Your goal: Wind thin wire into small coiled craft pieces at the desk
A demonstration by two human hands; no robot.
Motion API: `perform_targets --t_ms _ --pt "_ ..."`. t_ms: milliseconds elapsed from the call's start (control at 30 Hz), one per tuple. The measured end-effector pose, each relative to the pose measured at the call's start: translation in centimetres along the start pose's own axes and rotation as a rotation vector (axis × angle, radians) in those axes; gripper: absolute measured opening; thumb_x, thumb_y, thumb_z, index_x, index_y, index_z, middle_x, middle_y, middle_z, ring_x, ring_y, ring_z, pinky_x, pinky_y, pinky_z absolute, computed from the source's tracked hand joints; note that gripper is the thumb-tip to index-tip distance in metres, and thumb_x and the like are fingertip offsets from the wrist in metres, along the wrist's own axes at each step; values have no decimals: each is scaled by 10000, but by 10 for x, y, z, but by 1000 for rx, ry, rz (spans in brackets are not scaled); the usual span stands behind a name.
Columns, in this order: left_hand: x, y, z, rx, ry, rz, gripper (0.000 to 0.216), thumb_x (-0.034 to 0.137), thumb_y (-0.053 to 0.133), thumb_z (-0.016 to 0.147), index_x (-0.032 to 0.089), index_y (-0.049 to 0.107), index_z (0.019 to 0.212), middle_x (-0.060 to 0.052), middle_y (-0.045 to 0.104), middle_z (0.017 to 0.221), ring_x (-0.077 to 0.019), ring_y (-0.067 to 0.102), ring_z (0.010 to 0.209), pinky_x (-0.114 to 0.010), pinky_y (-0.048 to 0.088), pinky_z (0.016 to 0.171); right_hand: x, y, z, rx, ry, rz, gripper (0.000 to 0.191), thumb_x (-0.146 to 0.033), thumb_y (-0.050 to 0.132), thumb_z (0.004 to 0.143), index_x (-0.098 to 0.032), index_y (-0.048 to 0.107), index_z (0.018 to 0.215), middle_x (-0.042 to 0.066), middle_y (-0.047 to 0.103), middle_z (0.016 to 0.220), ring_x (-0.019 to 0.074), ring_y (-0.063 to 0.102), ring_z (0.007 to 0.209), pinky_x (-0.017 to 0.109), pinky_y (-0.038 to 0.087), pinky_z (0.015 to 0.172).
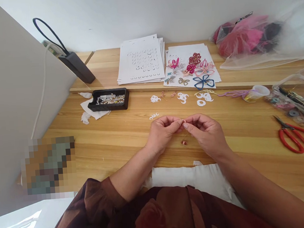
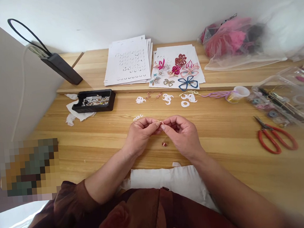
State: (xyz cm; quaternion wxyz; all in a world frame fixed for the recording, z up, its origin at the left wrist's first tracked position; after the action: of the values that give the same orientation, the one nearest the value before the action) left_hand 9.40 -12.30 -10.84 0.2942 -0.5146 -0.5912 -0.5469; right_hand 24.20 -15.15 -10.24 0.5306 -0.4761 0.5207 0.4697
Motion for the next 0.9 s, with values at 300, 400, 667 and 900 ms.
perform_targets --t_ms 300,400,667,900 --pt "0 -2 -1 -8 66 52 254 349 824 729 139 682 747 -26 703 724 -111 627 688 -246 497 711 -3 2 -3 55 -44 -107 133 -316 787 799 -212 704 800 25 723 760 149 653 661 258 570 534" --pt "0 -2 -1 -2 81 72 240 337 814 740 136 683 750 -30 706 732 -112 631 696 -244 501 715 -4 3 -5 71 -39 -129 117 -311 780 807 -212 718 802 27 730 754 142 649 631 251 572 511" --pt "-2 -3 1 -14 118 110 224 320 799 739 145 659 746 -37 714 770 -125 648 726 -260 523 736 -7 6 -9 122 -60 -213 109 -291 753 810 -189 714 804 13 709 711 116 608 548 223 551 439" --pt "-1 -5 2 -58 182 297 175 290 737 784 160 626 745 -22 680 748 -115 601 673 -243 474 652 -14 0 -5 1 -75 -330 97 -254 693 840 -194 650 777 -17 633 659 97 566 532 201 501 440"
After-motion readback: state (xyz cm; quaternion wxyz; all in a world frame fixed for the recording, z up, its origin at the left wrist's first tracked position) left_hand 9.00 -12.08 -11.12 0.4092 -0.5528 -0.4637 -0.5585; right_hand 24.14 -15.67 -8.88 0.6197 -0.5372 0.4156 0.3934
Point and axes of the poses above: each hand's wrist, its own z-axis towards the middle knuckle, its own y-axis out of the palm, x = y × z, the point moved 1 cm from there along z, towards the middle knuckle
